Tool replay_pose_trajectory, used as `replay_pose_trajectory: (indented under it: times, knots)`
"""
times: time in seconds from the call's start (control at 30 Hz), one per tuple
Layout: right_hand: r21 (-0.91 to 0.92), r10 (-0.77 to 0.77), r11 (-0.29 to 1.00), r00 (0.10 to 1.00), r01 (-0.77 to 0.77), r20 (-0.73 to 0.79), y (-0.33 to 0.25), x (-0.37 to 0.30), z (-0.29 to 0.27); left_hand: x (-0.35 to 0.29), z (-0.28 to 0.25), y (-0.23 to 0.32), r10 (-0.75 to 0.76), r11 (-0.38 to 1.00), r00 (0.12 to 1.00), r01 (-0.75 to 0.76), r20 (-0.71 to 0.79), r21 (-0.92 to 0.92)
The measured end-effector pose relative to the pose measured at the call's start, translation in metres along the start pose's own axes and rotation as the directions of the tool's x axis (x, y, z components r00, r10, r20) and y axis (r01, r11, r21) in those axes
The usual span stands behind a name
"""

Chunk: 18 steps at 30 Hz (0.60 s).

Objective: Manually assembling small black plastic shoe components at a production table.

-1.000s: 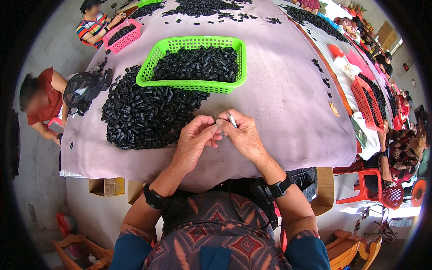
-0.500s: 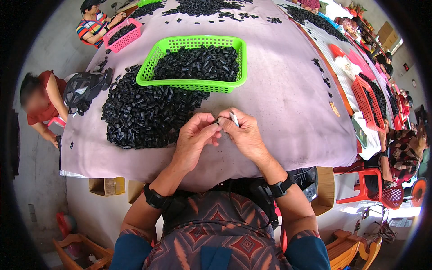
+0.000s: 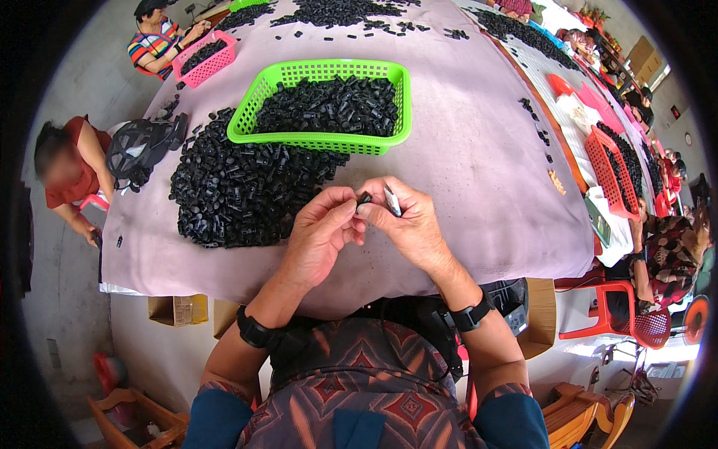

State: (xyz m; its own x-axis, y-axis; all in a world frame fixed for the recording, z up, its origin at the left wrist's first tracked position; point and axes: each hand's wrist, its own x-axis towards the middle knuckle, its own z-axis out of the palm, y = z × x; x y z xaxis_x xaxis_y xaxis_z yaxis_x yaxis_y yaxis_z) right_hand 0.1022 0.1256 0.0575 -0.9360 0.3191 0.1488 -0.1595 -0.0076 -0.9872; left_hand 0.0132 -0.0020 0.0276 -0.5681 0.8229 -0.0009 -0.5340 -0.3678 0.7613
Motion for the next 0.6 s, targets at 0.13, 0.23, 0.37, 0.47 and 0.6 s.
replay_pose_trajectory:
  times: [0.13, 0.23, 0.37, 0.47, 0.6]
  knots:
    - [-0.074, -0.078, 0.994, 0.997, 0.075, -0.03, 0.0086, 0.001, 0.0001, -0.0003, 0.0016, 0.0007, 0.044, 0.998, 0.999, -0.044, -0.002, 0.042]
    - [0.006, -0.048, 0.999, 0.998, 0.048, -0.033, 0.0048, -0.0001, 0.0015, 0.0001, 0.0021, 0.0004, 0.079, 0.992, 0.997, -0.078, -0.006, 0.096]
    - [-0.035, -0.015, 0.999, 0.998, 0.013, -0.057, 0.0032, -0.0014, 0.0003, -0.0002, 0.0024, 0.0013, 0.051, 0.996, 0.999, -0.051, -0.005, 0.076]
    - [-0.005, 0.01, 1.0, 0.998, -0.011, -0.068, 0.0023, -0.0013, -0.0002, -0.0012, 0.0023, 0.0039, -0.019, 1.0, 1.0, 0.019, -0.015, 0.013]
    - [-0.004, 0.117, 0.993, 0.991, -0.118, -0.067, 0.0006, -0.002, -0.0046, -0.0003, -0.0003, 0.0037, -0.079, 0.995, 0.997, 0.08, 0.021, -0.061]
